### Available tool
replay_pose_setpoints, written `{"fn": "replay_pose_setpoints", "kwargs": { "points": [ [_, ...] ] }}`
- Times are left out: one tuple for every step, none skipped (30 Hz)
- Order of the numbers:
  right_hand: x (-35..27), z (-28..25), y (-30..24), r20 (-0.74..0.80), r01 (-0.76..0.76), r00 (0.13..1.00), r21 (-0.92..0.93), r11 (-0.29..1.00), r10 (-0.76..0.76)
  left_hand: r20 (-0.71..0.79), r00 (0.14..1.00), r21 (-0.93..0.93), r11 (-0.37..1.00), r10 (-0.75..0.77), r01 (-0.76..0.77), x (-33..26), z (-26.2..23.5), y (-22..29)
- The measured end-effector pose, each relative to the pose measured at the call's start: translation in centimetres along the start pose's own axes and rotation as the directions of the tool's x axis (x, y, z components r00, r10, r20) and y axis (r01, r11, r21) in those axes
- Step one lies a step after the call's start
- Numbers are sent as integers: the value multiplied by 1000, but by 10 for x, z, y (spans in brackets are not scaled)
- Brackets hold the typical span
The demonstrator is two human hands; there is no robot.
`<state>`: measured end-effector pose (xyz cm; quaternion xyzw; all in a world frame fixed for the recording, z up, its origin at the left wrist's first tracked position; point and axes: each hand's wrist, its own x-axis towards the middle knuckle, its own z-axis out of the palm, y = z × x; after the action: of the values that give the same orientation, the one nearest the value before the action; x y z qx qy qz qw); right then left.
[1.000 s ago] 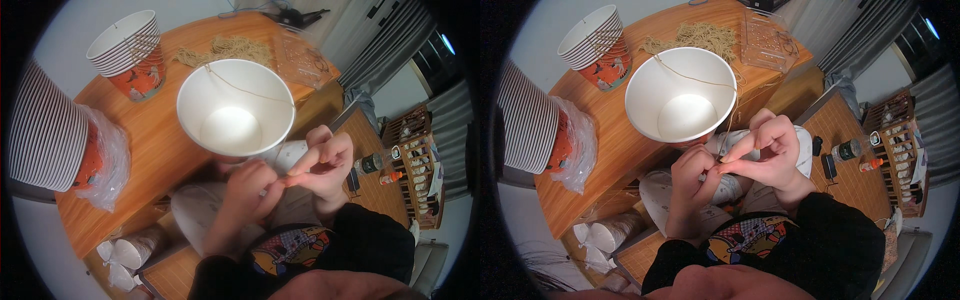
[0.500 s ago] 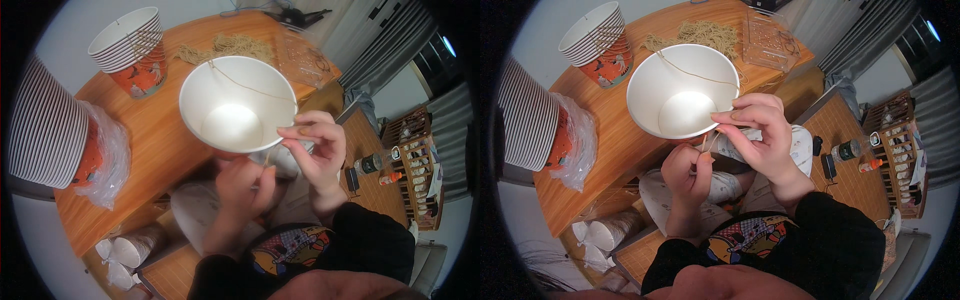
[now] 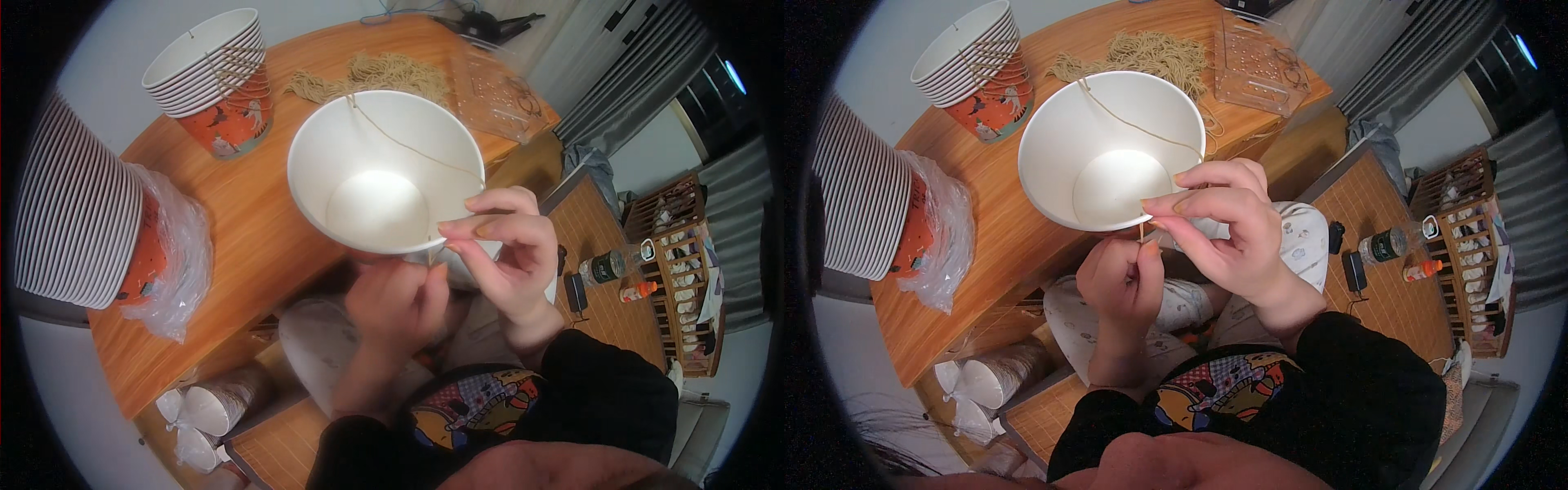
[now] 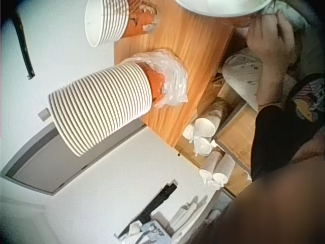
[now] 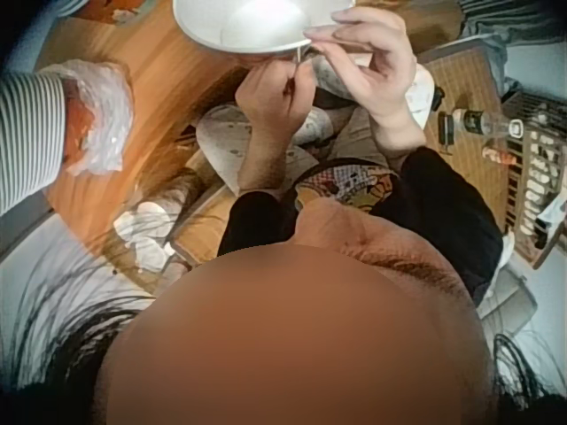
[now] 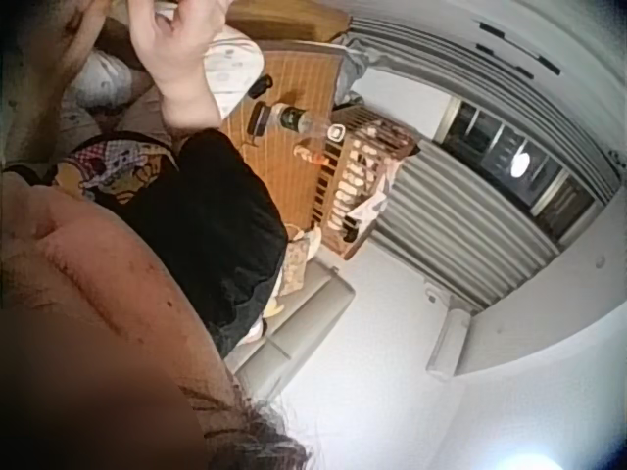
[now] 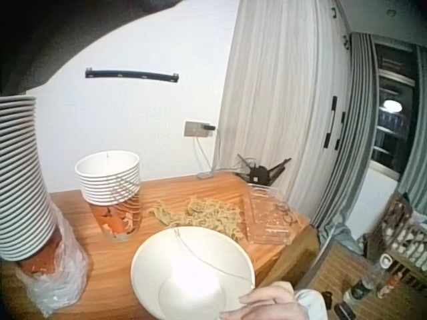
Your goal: Attaching handle strings to paper buckets through pre-drilled holes.
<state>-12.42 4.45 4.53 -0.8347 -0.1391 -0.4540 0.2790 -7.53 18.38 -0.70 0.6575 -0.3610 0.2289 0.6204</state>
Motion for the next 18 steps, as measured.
{"fn": "replay_pose_setpoints", "kwargs": {
  "points": [
    [1,0,-1,13,24,1000,-3,1000,-24,0,1000,1,1000,0,0,-1,0,0],
    [2,0,-2,13,23,1000,-4,1000,-23,-9,1000,56,998,-29,30,-2,1,-1],
    [5,1,-4,22,17,1000,22,1000,-17,-19,998,110,992,-58,59,-4,1,-2],
    [7,1,-6,32,10,999,48,999,-12,-18,998,110,992,-58,60,-5,1,-3],
    [8,0,-8,31,11,999,46,999,-12,-27,997,102,991,-79,81,-5,1,-4],
    [10,-2,-9,71,-2,997,46,999,-1,-35,994,94,990,-100,103,-5,1,-5],
    [12,-4,-11,111,-15,994,44,999,10,-35,994,93,990,-99,102,-4,1,-4],
    [14,-6,-12,111,-14,994,45,999,9,-33,996,63,994,-85,87,-2,2,-3],
    [17,-8,-13,181,-11,983,16,1000,8,-31,997,33,997,-71,72,-1,2,-2],
    [20,-8,-14,251,-5,968,-13,1000,8,-32,997,34,997,-71,72,-1,2,-2],
    [21,-9,-15,250,-5,968,-14,1000,8,-30,997,27,997,-76,77,-2,2,-2],
    [23,-8,-16,253,6,967,-26,1000,0,-28,996,20,996,-82,82,-2,2,-2],
    [24,-8,-17,256,18,967,-39,999,-7,-28,996,20,996,-81,82,-2,2,-3],
    [26,-9,-19,257,18,967,-39,999,-7,-24,997,38,996,-80,81,-2,2,-3],
    [29,-11,-21,277,31,961,-82,996,-7,-19,997,57,995,-78,79,-2,2,-3],
    [30,-12,-21,297,44,955,-124,991,-6,-20,997,56,995,-78,79,-2,3,-3],
    [30,-11,-20,298,44,955,-124,991,-6,-20,996,47,995,-82,83,-2,3,-3],
    [30,-11,-19,286,56,958,-122,991,-19,-21,996,38,995,-86,87,-2,3,-3]
  ]
}}
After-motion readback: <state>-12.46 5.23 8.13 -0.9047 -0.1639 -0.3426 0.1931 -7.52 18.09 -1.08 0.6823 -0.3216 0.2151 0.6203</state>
